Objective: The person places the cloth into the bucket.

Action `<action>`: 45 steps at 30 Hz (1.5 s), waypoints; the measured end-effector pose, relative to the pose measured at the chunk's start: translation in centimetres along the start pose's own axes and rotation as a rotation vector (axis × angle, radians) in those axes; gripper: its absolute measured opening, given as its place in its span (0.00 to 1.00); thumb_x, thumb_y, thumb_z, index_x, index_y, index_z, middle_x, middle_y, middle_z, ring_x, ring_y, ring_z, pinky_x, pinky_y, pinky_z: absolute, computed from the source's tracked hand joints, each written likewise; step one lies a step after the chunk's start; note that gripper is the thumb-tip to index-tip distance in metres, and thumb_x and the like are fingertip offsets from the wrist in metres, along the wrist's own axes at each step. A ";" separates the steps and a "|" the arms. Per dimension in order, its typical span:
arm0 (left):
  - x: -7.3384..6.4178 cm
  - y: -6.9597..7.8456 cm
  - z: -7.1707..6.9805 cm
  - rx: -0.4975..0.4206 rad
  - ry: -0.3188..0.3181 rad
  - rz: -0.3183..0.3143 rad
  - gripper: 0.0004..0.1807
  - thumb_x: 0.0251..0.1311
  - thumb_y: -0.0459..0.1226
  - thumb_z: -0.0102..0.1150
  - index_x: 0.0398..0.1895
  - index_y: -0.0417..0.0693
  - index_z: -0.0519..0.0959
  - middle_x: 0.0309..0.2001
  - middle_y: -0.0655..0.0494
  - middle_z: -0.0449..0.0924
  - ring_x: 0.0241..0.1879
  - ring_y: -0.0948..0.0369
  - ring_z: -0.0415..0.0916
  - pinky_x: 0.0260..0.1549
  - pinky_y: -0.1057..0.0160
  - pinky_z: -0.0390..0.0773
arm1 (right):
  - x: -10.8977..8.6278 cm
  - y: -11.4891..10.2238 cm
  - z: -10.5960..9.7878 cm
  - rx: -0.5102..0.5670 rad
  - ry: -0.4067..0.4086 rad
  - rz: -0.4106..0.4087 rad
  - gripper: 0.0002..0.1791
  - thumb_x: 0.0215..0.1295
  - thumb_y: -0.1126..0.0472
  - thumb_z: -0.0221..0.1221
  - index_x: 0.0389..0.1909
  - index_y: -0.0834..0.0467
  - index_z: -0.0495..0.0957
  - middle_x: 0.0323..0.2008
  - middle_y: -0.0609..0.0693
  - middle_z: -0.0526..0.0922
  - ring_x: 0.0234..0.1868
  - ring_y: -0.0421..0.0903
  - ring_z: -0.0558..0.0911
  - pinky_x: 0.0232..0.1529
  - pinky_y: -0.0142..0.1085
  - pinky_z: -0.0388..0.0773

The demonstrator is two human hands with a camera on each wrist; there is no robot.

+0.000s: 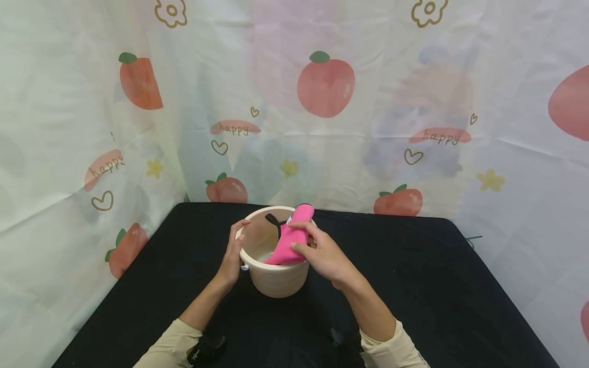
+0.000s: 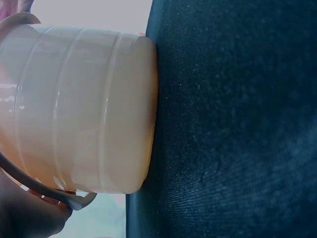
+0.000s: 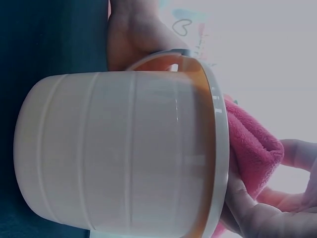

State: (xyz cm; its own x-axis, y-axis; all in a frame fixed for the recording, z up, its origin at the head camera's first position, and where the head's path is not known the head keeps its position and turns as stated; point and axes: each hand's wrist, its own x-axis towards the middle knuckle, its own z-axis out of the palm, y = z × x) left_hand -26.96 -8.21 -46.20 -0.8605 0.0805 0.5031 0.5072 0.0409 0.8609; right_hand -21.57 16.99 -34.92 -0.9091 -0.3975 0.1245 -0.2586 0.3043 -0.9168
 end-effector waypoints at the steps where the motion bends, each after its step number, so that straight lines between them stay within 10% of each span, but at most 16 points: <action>1: 0.0 0.0 0.0 0.002 -0.001 -0.001 0.24 0.78 0.43 0.33 0.72 0.45 0.61 0.75 0.44 0.56 0.75 0.49 0.51 0.70 0.39 0.46 | 0.0 0.0 0.0 0.002 -0.003 -0.002 0.25 0.77 0.59 0.58 0.71 0.56 0.70 0.69 0.60 0.67 0.65 0.59 0.69 0.56 0.49 0.73; 45: -0.1 0.5 0.1 -0.017 -0.003 0.012 0.24 0.78 0.41 0.34 0.72 0.42 0.61 0.73 0.42 0.57 0.74 0.50 0.52 0.70 0.41 0.47 | -0.6 0.0 -0.3 0.134 -0.096 -0.009 0.30 0.76 0.61 0.60 0.75 0.61 0.66 0.73 0.59 0.66 0.63 0.56 0.79 0.65 0.52 0.69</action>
State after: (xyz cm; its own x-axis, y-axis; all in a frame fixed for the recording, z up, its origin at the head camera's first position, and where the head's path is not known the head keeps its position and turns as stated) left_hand -26.63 -8.13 -45.80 -0.8543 0.0839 0.5130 0.5164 0.0232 0.8560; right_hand -21.13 17.48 -34.89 -0.8701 -0.4822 0.1020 -0.2150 0.1850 -0.9589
